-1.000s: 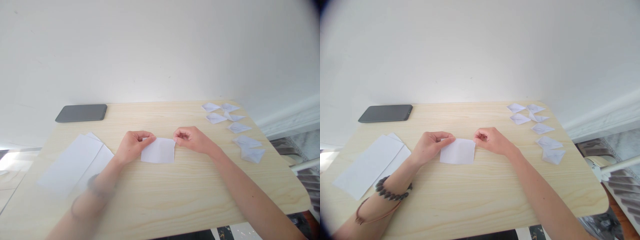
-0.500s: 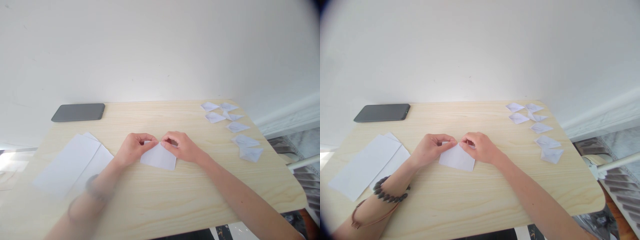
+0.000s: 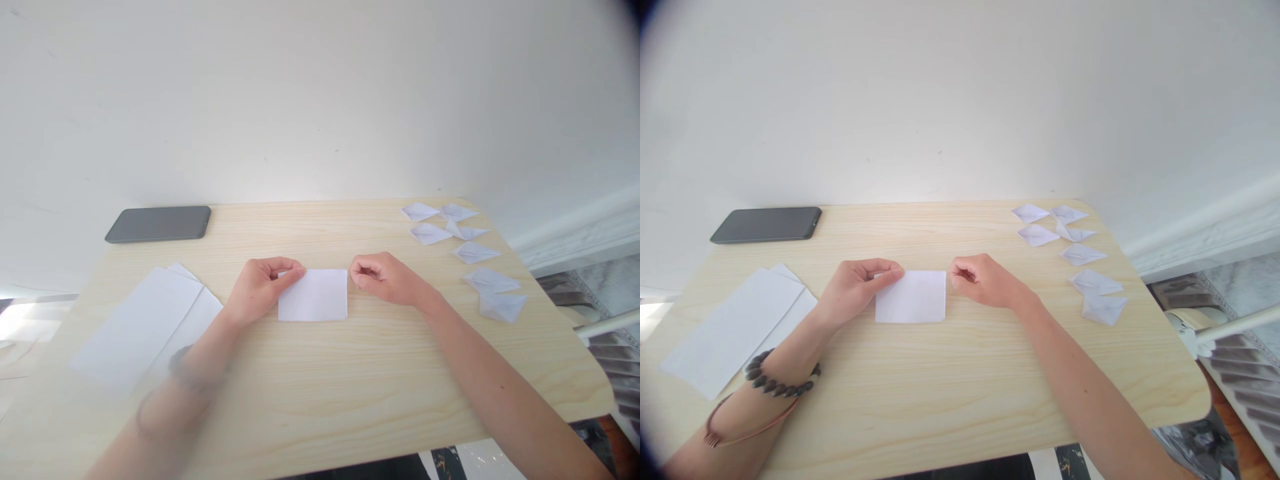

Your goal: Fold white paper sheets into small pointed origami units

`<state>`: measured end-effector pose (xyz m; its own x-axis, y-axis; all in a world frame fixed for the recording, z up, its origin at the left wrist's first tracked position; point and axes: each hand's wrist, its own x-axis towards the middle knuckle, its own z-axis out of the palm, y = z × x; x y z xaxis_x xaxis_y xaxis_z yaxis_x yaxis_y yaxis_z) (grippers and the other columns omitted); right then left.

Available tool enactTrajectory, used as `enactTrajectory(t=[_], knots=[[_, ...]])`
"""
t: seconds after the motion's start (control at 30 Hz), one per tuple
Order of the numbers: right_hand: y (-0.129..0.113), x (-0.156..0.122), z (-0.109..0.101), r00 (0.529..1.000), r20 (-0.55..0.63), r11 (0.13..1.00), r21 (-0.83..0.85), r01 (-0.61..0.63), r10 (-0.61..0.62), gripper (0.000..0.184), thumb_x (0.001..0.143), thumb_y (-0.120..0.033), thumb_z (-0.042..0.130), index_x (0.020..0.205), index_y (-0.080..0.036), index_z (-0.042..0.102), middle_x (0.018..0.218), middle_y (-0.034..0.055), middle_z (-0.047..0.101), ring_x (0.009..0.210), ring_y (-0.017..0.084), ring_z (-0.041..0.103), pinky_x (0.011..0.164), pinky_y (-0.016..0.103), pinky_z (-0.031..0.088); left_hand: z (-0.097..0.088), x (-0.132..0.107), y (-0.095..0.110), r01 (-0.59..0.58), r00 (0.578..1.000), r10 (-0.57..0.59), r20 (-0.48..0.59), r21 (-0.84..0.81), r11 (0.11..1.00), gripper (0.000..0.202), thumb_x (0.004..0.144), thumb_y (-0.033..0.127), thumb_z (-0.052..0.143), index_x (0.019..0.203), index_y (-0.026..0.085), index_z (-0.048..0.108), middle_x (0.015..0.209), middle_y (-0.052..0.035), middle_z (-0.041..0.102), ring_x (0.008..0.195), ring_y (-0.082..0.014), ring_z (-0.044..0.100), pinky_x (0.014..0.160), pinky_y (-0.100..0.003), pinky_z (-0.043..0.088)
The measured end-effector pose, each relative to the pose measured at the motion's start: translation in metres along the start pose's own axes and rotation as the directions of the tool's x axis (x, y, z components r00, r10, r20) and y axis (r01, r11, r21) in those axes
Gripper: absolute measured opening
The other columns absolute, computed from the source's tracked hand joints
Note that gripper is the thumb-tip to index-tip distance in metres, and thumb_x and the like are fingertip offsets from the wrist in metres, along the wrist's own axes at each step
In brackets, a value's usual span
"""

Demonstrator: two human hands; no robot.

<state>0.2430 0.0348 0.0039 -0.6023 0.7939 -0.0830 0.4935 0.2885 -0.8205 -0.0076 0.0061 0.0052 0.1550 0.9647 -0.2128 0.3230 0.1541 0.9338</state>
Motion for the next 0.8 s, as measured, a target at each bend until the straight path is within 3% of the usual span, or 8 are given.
enactTrajectory(t=[0.1, 0.23, 0.33, 0.5, 0.63, 0.8], knots=[[0.005, -0.001, -0.003, 0.997, -0.075, 1.000, 0.015, -0.018, 0.019, 0.013, 0.079, -0.018, 0.045, 0.066, -0.018, 0.046, 0.061, -0.0041, 0.046, 0.053, 0.008, 0.040, 0.050, 0.022, 0.030, -0.002, 0.001, -0.001, 0.003, 1.000, -0.003, -0.025, -0.004, 1.000, 0.028, 0.075, 0.043, 0.062, 0.079, 0.016, 0.068, 0.074, -0.0016, 0.066, 0.062, -0.0121, 0.055, 0.054, -0.020, 0.040], [0.000, 0.002, 0.007, 0.983, -0.173, 0.998, -0.043, 0.051, -0.058, 0.012, 0.083, -0.029, 0.049, 0.078, -0.019, 0.054, 0.069, -0.0026, 0.053, 0.059, 0.009, 0.046, 0.055, 0.022, 0.035, 0.002, 0.000, 0.000, -0.025, 1.000, 0.025, 0.000, 0.042, 0.999, 0.027, 0.076, 0.043, 0.061, 0.080, 0.016, 0.067, 0.075, -0.0021, 0.066, 0.060, -0.0116, 0.053, 0.052, -0.020, 0.039], [-0.007, 0.005, 0.021, 0.982, -0.159, 0.994, -0.072, 0.088, -0.099, 0.015, 0.084, -0.033, 0.051, 0.086, -0.020, 0.058, 0.078, -0.0010, 0.060, 0.067, 0.010, 0.051, 0.061, 0.023, 0.038, 0.005, -0.001, -0.001, -0.043, 0.999, 0.044, -0.001, 0.077, 0.996, 0.028, 0.077, 0.043, 0.060, 0.082, 0.016, 0.067, 0.077, -0.0021, 0.066, 0.059, -0.0113, 0.052, 0.051, -0.020, 0.038], [-0.009, 0.008, 0.037, 0.963, -0.210, 0.983, -0.095, 0.154, -0.171, 0.018, 0.088, -0.029, 0.045, 0.081, -0.018, 0.057, 0.073, -0.0011, 0.059, 0.062, 0.008, 0.049, 0.054, 0.020, 0.036, 0.010, -0.004, 0.001, -0.085, 0.996, 0.082, 0.026, 0.127, 0.988, 0.027, 0.078, 0.042, 0.058, 0.084, 0.017, 0.065, 0.080, -0.0018, 0.066, 0.062, -0.0128, 0.054, 0.051, -0.021, 0.039], [-0.010, 0.009, 0.040, 0.937, -0.229, 0.962, -0.131, 0.239, -0.264, 0.013, 0.087, -0.026, 0.048, 0.081, -0.018, 0.057, 0.071, -0.0016, 0.057, 0.060, 0.007, 0.047, 0.056, 0.019, 0.036, 0.012, -0.006, 0.004, -0.112, 0.994, 0.108, 0.029, 0.160, 0.981, 0.024, 0.078, 0.041, 0.058, 0.084, 0.020, 0.067, 0.084, 0.0004, 0.068, 0.073, -0.0143, 0.058, 0.062, -0.021, 0.042], [-0.010, 0.008, 0.034, 0.933, -0.211, 0.950, -0.178, 0.258, -0.292, 0.012, 0.087, -0.024, 0.048, 0.080, -0.018, 0.056, 0.070, -0.0021, 0.056, 0.059, 0.007, 0.046, 0.056, 0.020, 0.035, 0.011, -0.005, 0.004, -0.068, 0.997, 0.061, 0.046, 0.152, 0.986, 0.025, 0.079, 0.040, 0.057, 0.079, 0.018, 0.069, 0.078, -0.0002, 0.070, 0.071, -0.0151, 0.061, 0.059, -0.020, 0.043]])
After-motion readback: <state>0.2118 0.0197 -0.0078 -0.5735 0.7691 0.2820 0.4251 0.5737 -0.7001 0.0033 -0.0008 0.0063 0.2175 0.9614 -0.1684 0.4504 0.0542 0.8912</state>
